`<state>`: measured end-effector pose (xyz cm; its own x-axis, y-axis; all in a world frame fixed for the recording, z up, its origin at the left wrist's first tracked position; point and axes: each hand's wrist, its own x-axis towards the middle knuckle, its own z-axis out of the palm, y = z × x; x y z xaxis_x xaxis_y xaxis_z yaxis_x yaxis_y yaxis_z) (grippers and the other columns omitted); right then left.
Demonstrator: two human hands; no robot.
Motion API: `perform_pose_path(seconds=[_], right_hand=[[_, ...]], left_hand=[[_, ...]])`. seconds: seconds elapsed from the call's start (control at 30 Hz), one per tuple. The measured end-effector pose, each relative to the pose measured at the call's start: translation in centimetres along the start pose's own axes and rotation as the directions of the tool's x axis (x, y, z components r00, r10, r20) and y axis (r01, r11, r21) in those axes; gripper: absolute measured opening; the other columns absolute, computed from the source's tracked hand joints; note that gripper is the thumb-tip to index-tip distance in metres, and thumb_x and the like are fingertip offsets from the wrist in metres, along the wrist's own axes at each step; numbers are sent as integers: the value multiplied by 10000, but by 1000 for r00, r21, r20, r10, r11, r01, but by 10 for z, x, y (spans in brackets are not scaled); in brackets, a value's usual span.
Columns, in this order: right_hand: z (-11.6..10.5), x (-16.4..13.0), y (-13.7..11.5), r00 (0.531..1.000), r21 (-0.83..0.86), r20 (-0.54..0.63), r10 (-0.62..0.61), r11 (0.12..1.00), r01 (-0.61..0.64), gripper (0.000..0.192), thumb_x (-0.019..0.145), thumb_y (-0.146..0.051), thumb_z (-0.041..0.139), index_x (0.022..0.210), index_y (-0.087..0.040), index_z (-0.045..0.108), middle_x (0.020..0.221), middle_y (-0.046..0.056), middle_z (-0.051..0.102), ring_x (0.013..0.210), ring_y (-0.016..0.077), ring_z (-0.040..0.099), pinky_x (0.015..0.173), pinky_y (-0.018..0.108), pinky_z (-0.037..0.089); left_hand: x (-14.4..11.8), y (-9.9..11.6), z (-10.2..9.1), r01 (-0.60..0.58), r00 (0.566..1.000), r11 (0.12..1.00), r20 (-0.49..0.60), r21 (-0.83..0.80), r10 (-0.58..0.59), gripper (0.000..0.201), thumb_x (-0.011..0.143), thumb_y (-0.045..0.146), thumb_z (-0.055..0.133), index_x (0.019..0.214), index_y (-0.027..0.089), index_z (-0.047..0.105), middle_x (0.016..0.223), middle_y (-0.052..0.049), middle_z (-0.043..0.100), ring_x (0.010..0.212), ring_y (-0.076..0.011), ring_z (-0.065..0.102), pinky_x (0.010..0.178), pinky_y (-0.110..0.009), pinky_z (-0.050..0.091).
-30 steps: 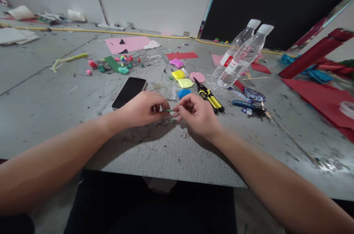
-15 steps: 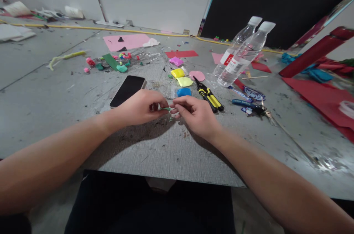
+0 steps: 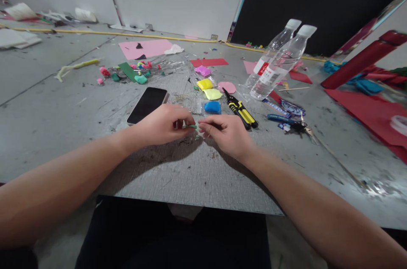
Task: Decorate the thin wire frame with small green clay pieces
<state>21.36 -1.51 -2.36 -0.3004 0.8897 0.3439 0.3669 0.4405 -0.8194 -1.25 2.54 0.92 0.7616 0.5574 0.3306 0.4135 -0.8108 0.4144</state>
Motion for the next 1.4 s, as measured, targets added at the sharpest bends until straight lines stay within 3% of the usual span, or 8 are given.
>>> perform_pose_path(seconds=[0.13, 0.37, 0.67, 0.87, 1.2, 1.4], right_hand=[[0, 0, 3, 999, -46, 16, -50, 998, 50, 218, 948, -308, 653, 1015, -199, 830, 917, 75, 815, 775, 210, 728, 714, 364, 557], [1, 1, 5, 996, -42, 78, -49, 998, 52, 245, 922, -304, 682, 1093, -205, 827, 969, 74, 827, 819, 221, 739, 748, 371, 565], [2, 1, 5, 994, -39, 104, -13, 999, 17, 158, 921, -244, 648, 921, -187, 796, 818, 48, 781, 743, 194, 711, 691, 332, 558], [3, 0, 5, 995, -1, 95, 9, 1000, -9, 194, 938, -314, 645, 965, -190, 792, 832, 47, 776, 746, 192, 708, 692, 332, 560], [4, 0, 3, 993, 9, 119, -5, 1000, 4, 140, 926, -288, 597, 861, -195, 679, 757, 21, 722, 666, 157, 656, 649, 310, 516], [4, -1, 2, 997, -1, 78, 4, 1000, -4, 132, 926, -299, 595, 850, -204, 648, 744, 15, 715, 671, 157, 652, 656, 314, 509]], left_hand=[[-1, 0, 0, -14, 1000, 1000, -12, 9, 14, 139, 925, 295, 658, 899, 184, 737, 744, -25, 707, 628, -124, 613, 598, -248, 455], [-1, 2, 0, -7, 1000, 1000, -17, 7, 7, 133, 915, 287, 655, 895, 182, 734, 757, -34, 723, 635, -132, 622, 601, -254, 462], [-1, 3, -1, -5, 1000, 1000, -4, 7, 5, 130, 910, 272, 653, 910, 177, 743, 764, -39, 726, 638, -134, 626, 601, -257, 459], [-1, 4, -1, 10, 1000, 1000, -10, 5, -10, 141, 913, 293, 647, 893, 189, 739, 767, -41, 731, 636, -139, 627, 599, -264, 465], [-1, 5, 0, -3, 1000, 1000, -1, -10, 3, 107, 904, 263, 655, 876, 189, 727, 746, -29, 716, 625, -128, 620, 597, -255, 459], [-1, 5, 0, 0, 1000, 1000, 7, -6, 0, 135, 921, 294, 653, 896, 186, 731, 742, -30, 709, 623, -127, 619, 594, -250, 459]])
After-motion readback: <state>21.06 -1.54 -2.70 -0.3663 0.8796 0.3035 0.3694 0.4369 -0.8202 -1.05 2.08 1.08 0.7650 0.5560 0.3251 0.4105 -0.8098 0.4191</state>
